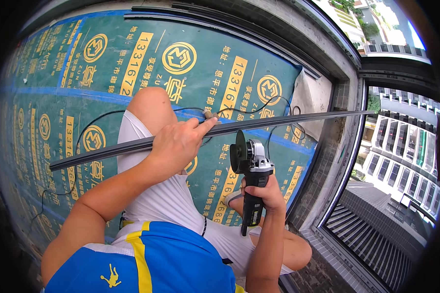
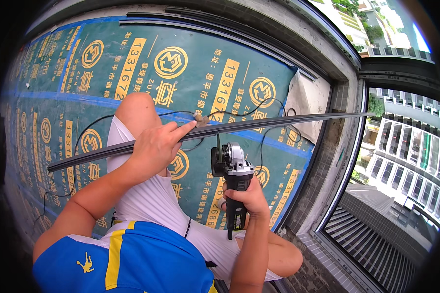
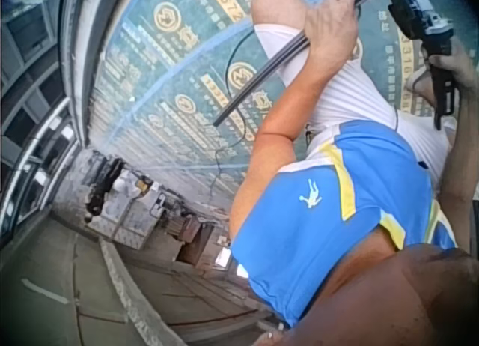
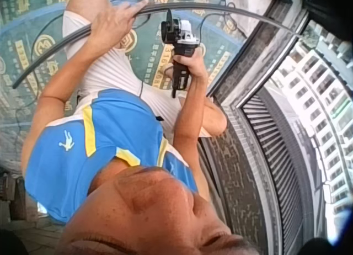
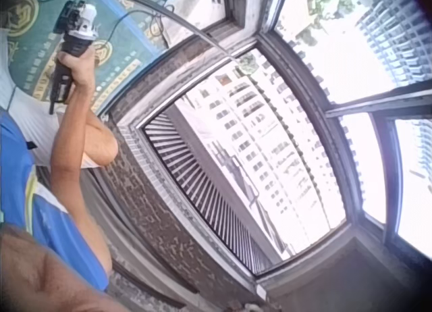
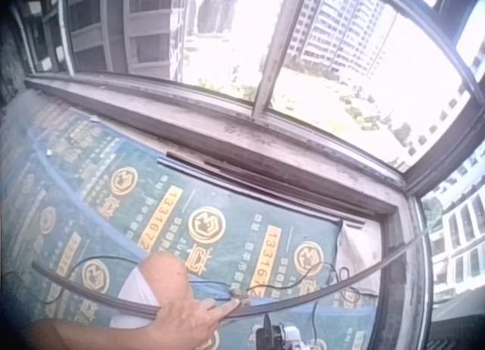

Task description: Cutting metal trim with an angle grinder and installing window frame components using a drill.

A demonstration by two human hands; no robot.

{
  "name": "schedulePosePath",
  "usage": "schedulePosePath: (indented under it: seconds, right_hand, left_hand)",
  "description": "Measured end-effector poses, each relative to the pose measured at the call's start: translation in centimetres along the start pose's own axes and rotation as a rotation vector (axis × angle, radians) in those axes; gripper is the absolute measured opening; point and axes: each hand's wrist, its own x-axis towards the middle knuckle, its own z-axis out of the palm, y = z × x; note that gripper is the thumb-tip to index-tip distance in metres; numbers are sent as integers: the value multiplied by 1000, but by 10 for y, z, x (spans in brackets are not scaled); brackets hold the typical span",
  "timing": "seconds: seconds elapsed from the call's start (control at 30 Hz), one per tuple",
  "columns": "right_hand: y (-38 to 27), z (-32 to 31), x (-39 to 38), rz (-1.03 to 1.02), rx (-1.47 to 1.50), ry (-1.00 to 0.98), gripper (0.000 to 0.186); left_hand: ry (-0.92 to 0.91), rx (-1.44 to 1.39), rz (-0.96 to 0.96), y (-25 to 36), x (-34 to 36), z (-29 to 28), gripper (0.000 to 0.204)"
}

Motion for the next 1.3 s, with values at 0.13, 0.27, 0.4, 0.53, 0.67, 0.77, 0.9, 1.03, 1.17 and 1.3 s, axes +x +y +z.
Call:
schedulePosePath:
  seconds: [0.13, 0.27, 0.4, 0.53, 0.67, 0.77, 0.9, 1.03, 1.17, 1.3]
  right_hand:
    - [3, -3, 1, -5, -1, 16, 44]
    - [-2, 3, 0, 25, -73, 12, 44]
    - [-5, 2, 0, 14, -47, 15, 44]
    - [-1, -4, 1, -2, -136, 29, 43]
    - [0, -3, 0, 16, -105, 36, 42]
    - [-2, 1, -1, 13, -61, 35, 41]
    - [-6, 6, -2, 44, 9, -2, 42]
    - [-6, 7, 1, 61, 27, -8, 44]
    - [-4, 8, 2, 41, 44, -21, 45]
    - [-4, 9, 3, 26, 25, -20, 45]
  left_hand:
    - [-3, -7, -1, -1, 0, 1, 60]
    - [1, -5, 4, -1, 1, 1, 60]
    - [23, 7, 17, -1, 0, 2, 62]
    - [48, 14, 20, -3, -1, 5, 61]
    - [73, 1, 25, -3, -1, 5, 60]
    - [61, -7, 14, -3, -1, 4, 60]
    - [50, -16, 17, -3, 0, 3, 62]
    - [42, -26, 23, -4, 1, 3, 63]
    - [48, -26, 36, -4, 2, 4, 63]
    - [17, -20, 22, -4, 3, 2, 63]
